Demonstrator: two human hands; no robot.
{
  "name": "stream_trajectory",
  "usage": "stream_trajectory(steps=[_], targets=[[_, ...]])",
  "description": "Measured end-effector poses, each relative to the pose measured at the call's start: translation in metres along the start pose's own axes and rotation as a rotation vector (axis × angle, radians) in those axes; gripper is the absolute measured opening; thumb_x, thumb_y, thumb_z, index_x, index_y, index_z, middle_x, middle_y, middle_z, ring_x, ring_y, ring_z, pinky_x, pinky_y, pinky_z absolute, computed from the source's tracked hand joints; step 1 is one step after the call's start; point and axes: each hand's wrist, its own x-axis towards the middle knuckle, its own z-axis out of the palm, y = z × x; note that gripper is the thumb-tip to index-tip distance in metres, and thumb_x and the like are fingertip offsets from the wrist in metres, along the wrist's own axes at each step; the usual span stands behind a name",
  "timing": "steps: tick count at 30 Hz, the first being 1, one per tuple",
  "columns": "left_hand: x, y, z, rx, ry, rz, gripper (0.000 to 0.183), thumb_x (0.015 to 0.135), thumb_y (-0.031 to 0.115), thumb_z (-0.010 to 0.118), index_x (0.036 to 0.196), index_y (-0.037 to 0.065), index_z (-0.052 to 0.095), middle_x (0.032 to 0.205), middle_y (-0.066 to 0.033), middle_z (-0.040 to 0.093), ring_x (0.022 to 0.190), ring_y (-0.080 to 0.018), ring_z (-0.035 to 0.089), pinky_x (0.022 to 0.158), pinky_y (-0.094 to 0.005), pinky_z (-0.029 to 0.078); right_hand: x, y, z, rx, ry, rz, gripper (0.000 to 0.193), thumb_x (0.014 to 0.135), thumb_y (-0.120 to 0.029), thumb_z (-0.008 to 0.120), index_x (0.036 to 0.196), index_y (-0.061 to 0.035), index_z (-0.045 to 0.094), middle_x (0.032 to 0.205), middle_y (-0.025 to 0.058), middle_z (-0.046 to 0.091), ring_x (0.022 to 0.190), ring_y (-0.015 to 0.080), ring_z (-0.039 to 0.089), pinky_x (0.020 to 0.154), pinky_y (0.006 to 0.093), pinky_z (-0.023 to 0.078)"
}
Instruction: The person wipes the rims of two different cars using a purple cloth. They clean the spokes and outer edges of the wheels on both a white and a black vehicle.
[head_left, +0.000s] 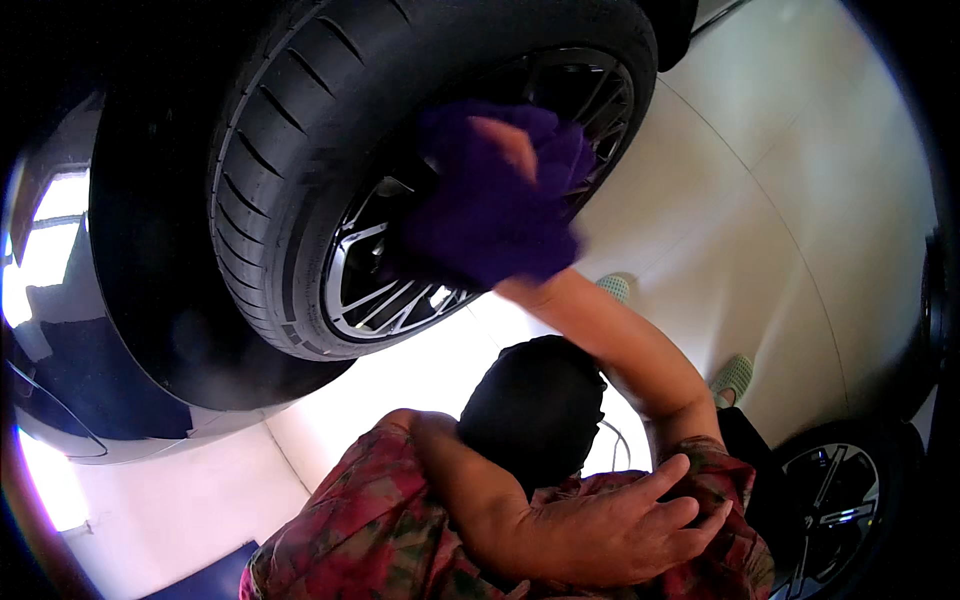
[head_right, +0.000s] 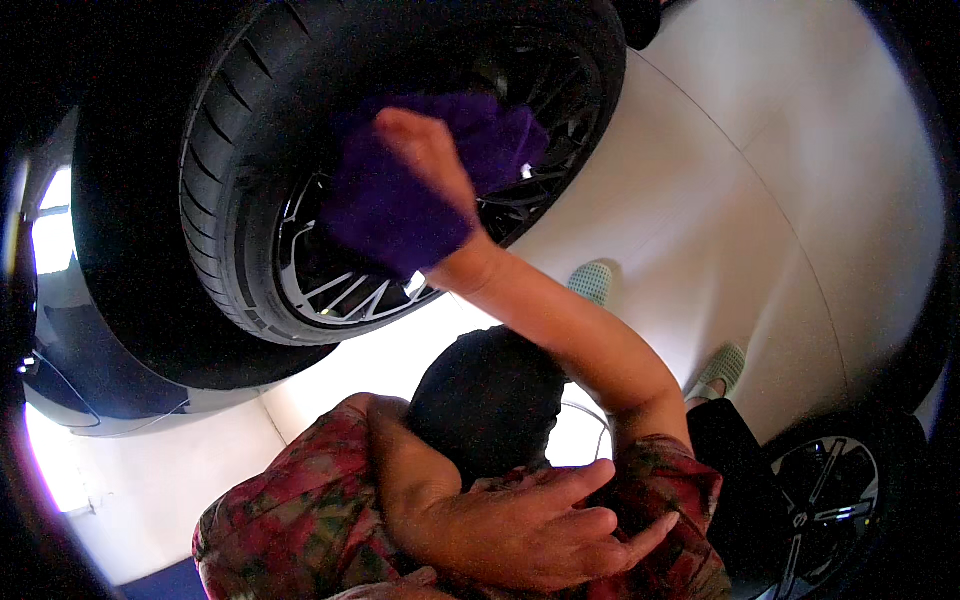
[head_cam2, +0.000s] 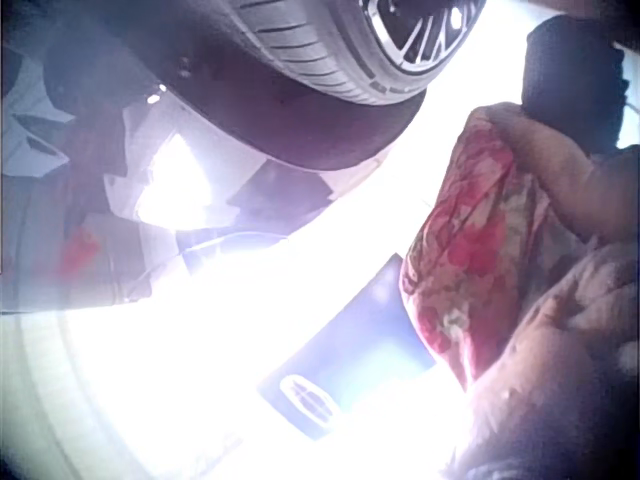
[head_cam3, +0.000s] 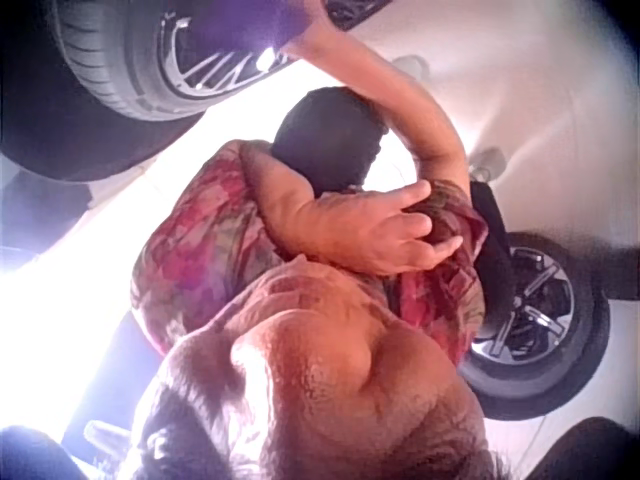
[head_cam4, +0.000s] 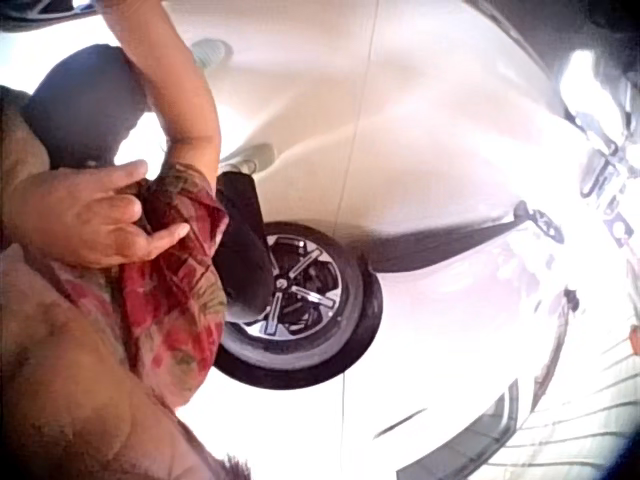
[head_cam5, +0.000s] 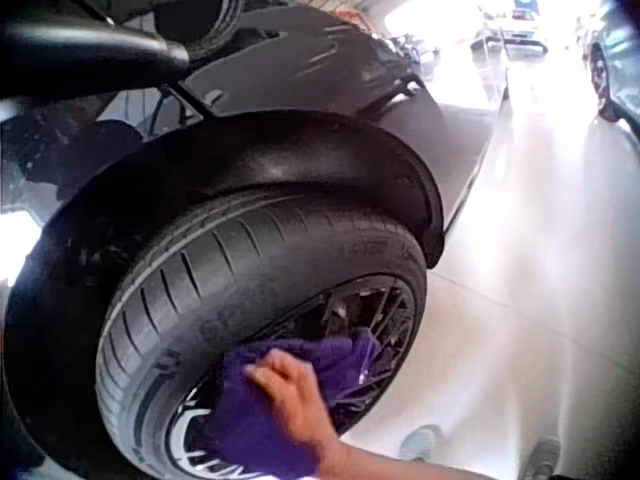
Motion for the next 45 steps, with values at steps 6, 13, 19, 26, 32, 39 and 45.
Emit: stream_trajectory(steps=[6,13,19,26,32,39,45], targets=[[0.005,-0.017,-0.024,0.049,-0.118,0.064,0.041,0.085,0.018,0.048,0.122,0.002,0.056,0.097,-0.0007,0.049,0.08,-0.015,0.045,0.094,-0.0438,0.04,-0.033,0.025,0.029,-0.016,-0.144,-0.043,0.078,0.068,0.006,0.065,0.138,0.0015,0.033,0.138,0.0235,0.037,0.125,0.0402,0.043,0.105,0.0408,0.039],[0.0,0.012,0.011,0.042,0.062,-0.03,0.041,0.084,0.016,0.049,0.119,-0.004,0.056,0.085,-0.0049,0.046,0.08,-0.0179,0.046,0.103,-0.0528,0.038,-0.06,0.053,0.0,-0.047,-0.225,0.008,0.047,0.078,0.005,0.064,0.123,0.0009,0.052,0.126,0.0185,0.055,0.111,0.0347,0.058,0.094,0.0354,0.048],[0.003,0.001,-0.009,-0.119,-0.155,0.028,0.039,0.085,0.017,0.049,0.12,0.003,0.058,0.099,-0.0012,0.05,0.079,-0.0149,0.045,0.094,-0.0448,0.04,-0.044,0.002,-0.019,0.357,-0.096,0.01,0.041,0.078,-0.003,0.069,0.118,0.0009,0.057,0.13,0.0245,0.052,0.115,0.0331,0.057,0.094,0.0367,0.047],[0.002,-0.004,-0.004,0.104,-0.017,0.003,0.041,0.084,0.016,0.049,0.12,-0.002,0.057,0.089,-0.0041,0.045,0.079,-0.0174,0.046,0.105,-0.0536,0.038,-0.031,0.013,0.039,-0.235,-0.114,-0.594,0.049,0.068,-0.009,0.07,0.116,-0.0185,0.059,0.127,0.0072,0.043,0.109,0.0235,0.05,0.083,0.0312,0.05],[0.0,0.003,-0.01,-0.013,-0.11,-0.147,0.042,0.084,0.016,0.049,0.122,-0.001,0.056,0.085,-0.0026,0.042,0.079,-0.016,0.045,0.108,-0.0517,0.036,-0.051,0.037,0.025,-0.381,-0.189,-0.597,0.046,0.07,-0.009,0.065,0.113,-0.0254,0.061,0.122,-0.0011,0.048,0.104,0.012,0.053,0.08,0.0245,0.05],[-0.001,0.003,-0.009,0.026,0.001,-0.098,0.042,0.084,0.014,0.049,0.122,-0.001,0.056,0.081,-0.002,0.04,0.077,-0.0161,0.044,0.108,-0.0502,0.035,-0.109,0.082,-0.018,-0.187,-0.206,-0.175,0.041,0.075,0.001,0.067,0.114,-0.0065,0.06,0.127,0.0137,0.052,0.111,0.0275,0.056,0.09,0.035,0.047],[-0.003,0.0,-0.01,0.041,0.011,-0.121,0.042,0.084,0.014,0.049,0.122,-0.002,0.056,0.08,-0.0015,0.039,0.075,-0.0157,0.044,0.107,-0.0503,0.036,-0.029,0.063,-0.046,-0.353,0.096,0.097,0.049,0.072,0.01,0.058,0.12,0.0014,0.056,0.13,0.0196,0.053,0.117,0.0347,0.053,0.101,0.0387,0.042]])
